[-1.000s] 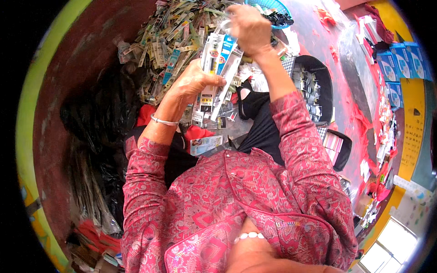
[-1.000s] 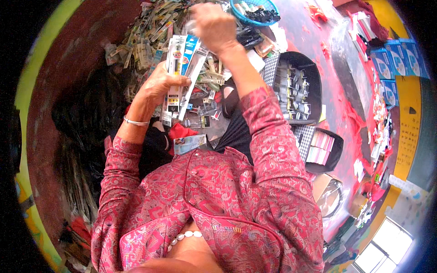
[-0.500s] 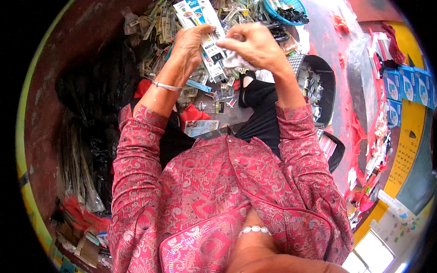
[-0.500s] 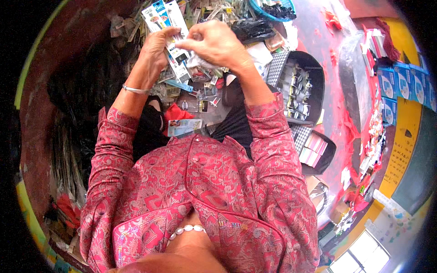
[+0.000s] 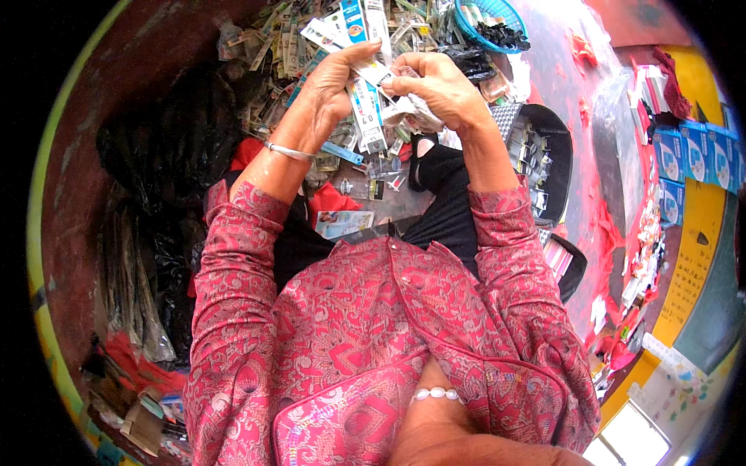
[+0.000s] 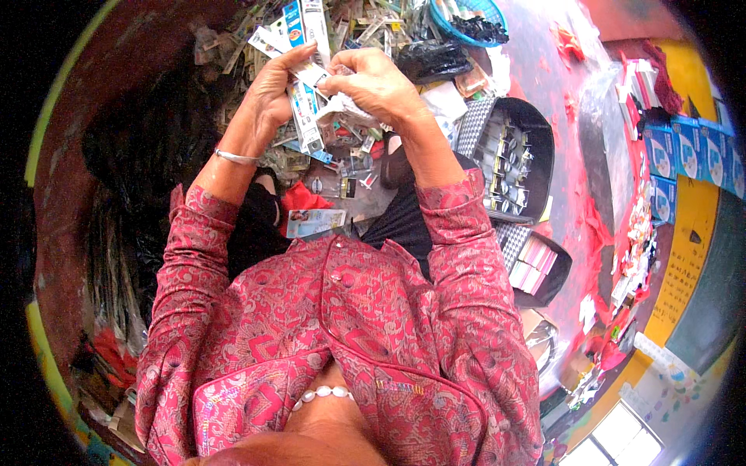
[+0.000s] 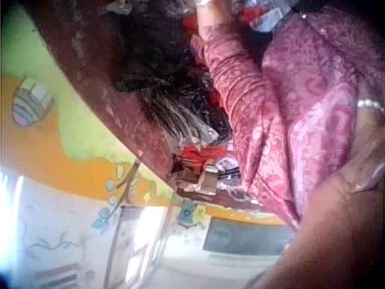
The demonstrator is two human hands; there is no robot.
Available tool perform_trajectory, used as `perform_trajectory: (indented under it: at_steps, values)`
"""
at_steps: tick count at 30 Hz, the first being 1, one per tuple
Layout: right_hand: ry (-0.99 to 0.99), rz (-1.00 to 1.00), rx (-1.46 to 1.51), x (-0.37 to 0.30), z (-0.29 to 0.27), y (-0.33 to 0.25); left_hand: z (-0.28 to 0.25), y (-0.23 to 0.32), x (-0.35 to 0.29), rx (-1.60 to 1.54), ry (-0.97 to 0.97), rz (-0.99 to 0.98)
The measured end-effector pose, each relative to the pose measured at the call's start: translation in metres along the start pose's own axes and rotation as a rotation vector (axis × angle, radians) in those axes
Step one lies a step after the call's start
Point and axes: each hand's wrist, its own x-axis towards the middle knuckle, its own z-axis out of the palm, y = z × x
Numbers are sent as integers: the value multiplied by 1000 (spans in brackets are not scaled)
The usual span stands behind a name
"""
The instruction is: The person sits on the floor and sorts through a large pile of small packaged items, picking them up, inspecting them, and placing them into a plastic bag. The person handles the items one at a time, occasionally adjusting the pile.
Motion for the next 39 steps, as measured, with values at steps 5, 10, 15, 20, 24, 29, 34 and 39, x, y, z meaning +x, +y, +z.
perform_trajectory:
  at_steps: [5,10,15,20,24,29,34,39]
  values:
    - [-70,251,534,-2,0,-9,-7,-5,3,14,-203,-47]
    - [106,298,664,-8,1,-11,1,-4,-4,205,-261,18]
    - [-139,245,761,1,-13,-1,13,0,-9,309,-130,1]
    - [-124,228,737,-4,-19,-11,4,0,-4,163,-22,-59]
    - [88,56,607,-7,-38,-12,4,6,-6,136,-15,-75]
    - [-19,-63,362,-39,-80,-38,2,9,-9,97,-81,-152]
    - [-499,-257,-547,-30,-82,-46,7,10,-14,142,-307,-278]
    - [-314,-196,-1101,-2,-74,-39,20,-5,-26,378,-331,-244]
